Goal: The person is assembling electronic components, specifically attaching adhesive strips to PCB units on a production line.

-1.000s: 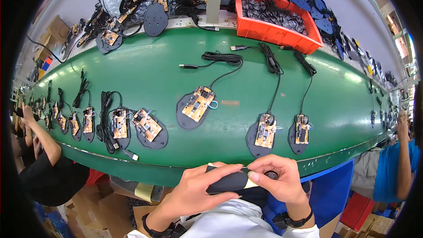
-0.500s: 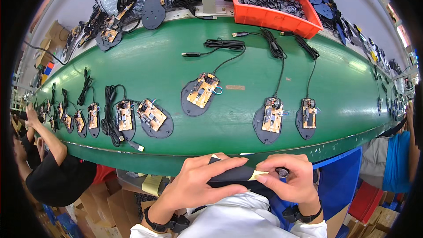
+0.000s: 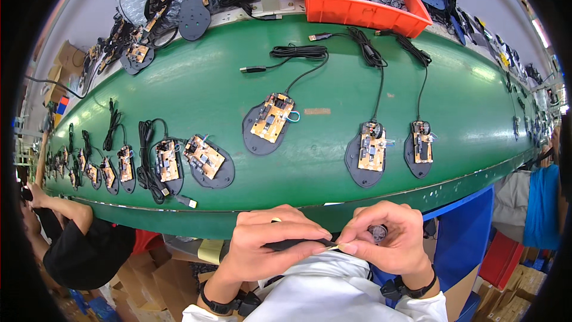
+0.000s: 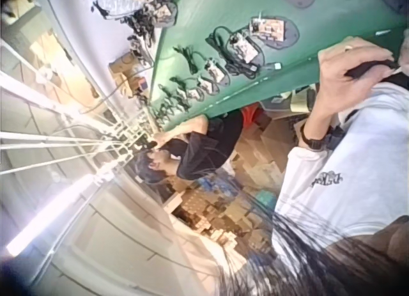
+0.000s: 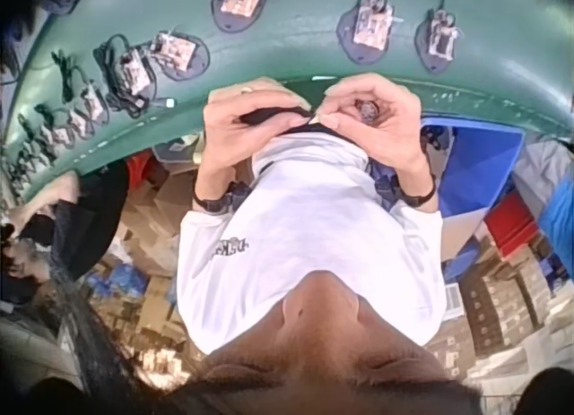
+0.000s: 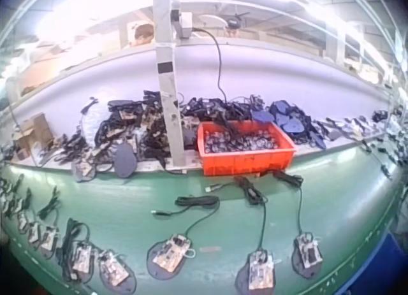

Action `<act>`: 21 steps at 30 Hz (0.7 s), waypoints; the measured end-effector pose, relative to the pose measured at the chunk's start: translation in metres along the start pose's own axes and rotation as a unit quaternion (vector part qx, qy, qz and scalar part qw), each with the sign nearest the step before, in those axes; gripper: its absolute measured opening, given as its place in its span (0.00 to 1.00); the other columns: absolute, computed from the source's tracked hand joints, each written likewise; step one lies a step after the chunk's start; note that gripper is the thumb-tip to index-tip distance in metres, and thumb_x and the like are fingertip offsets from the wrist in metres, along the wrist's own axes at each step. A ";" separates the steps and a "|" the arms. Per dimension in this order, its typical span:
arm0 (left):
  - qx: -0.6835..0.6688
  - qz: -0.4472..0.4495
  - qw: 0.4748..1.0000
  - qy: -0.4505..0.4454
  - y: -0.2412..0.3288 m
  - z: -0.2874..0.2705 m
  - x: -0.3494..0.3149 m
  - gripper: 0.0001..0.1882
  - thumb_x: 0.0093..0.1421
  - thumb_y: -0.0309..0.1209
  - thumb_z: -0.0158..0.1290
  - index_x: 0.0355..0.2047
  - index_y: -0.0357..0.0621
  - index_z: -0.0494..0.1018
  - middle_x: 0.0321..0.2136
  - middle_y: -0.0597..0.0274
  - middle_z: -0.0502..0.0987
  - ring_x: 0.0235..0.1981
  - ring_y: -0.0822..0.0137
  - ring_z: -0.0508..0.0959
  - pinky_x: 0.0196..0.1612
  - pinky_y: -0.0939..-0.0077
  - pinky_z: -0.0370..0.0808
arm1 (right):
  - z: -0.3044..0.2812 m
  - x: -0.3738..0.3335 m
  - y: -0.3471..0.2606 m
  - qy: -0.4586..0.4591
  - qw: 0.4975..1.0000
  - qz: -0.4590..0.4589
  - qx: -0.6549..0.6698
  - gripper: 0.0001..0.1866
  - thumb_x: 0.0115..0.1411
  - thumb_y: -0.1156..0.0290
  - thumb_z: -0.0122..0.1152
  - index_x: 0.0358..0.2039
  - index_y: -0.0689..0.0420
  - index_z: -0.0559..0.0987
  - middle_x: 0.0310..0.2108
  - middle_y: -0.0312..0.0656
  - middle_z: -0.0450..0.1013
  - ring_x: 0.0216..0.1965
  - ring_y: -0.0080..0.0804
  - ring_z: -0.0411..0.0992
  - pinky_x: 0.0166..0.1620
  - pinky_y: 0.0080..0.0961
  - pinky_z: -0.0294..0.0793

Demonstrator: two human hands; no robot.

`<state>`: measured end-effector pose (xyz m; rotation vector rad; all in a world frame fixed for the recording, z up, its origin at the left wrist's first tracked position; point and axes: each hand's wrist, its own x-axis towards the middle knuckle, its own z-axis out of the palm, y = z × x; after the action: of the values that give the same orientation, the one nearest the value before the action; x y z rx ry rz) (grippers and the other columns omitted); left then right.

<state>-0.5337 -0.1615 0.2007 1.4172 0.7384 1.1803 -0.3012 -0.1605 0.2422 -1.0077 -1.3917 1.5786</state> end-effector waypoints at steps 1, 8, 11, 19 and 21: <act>0.000 -0.002 1.000 -0.002 0.000 -0.001 0.001 0.17 0.50 0.18 0.70 0.42 0.34 0.84 0.32 0.55 0.86 0.33 0.64 0.86 0.38 0.72 0.80 | 0.001 -0.001 0.000 0.002 1.000 0.001 0.002 0.16 0.56 0.82 0.73 0.45 0.64 0.81 0.34 0.42 0.84 0.23 0.14 0.66 0.27 0.16 0.65; -0.048 -0.037 0.998 0.023 0.000 -0.002 -0.002 0.28 0.50 0.17 0.70 0.53 0.33 0.78 0.32 0.56 0.87 0.34 0.63 0.88 0.45 0.68 0.81 | 0.007 0.000 0.005 0.009 1.000 0.006 0.010 0.19 0.56 0.82 0.74 0.47 0.63 0.78 0.33 0.41 0.84 0.23 0.13 0.66 0.27 0.15 0.63; -0.050 -0.047 0.997 0.029 0.002 -0.006 -0.003 0.30 0.49 0.17 0.70 0.55 0.33 0.76 0.32 0.55 0.87 0.35 0.63 0.88 0.46 0.68 0.81 | 0.007 0.002 0.004 0.005 1.000 -0.007 -0.001 0.19 0.55 0.81 0.75 0.46 0.63 0.78 0.33 0.41 0.84 0.23 0.14 0.67 0.26 0.15 0.63; 0.026 -0.003 1.000 0.006 0.003 -0.008 -0.001 0.37 0.48 0.15 0.70 0.60 0.28 0.69 0.30 0.46 0.86 0.30 0.62 0.87 0.36 0.69 0.80 | 0.009 0.009 0.001 0.010 0.988 -0.070 -0.137 0.14 0.50 0.80 0.78 0.38 0.62 0.84 0.28 0.41 0.81 0.23 0.21 0.69 0.24 0.17 0.65; 0.066 0.000 0.998 0.015 0.005 -0.008 -0.001 0.38 0.48 0.15 0.70 0.60 0.29 0.69 0.30 0.48 0.86 0.31 0.62 0.87 0.38 0.71 0.80 | 0.013 0.011 0.006 0.049 0.972 -0.144 -0.181 0.15 0.47 0.80 0.79 0.37 0.60 0.85 0.31 0.40 0.79 0.23 0.25 0.67 0.24 0.20 0.63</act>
<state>-0.5422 -0.1606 0.2046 1.5114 0.8514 1.1729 -0.3181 -0.1559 0.2372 -1.0206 -1.7081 1.0709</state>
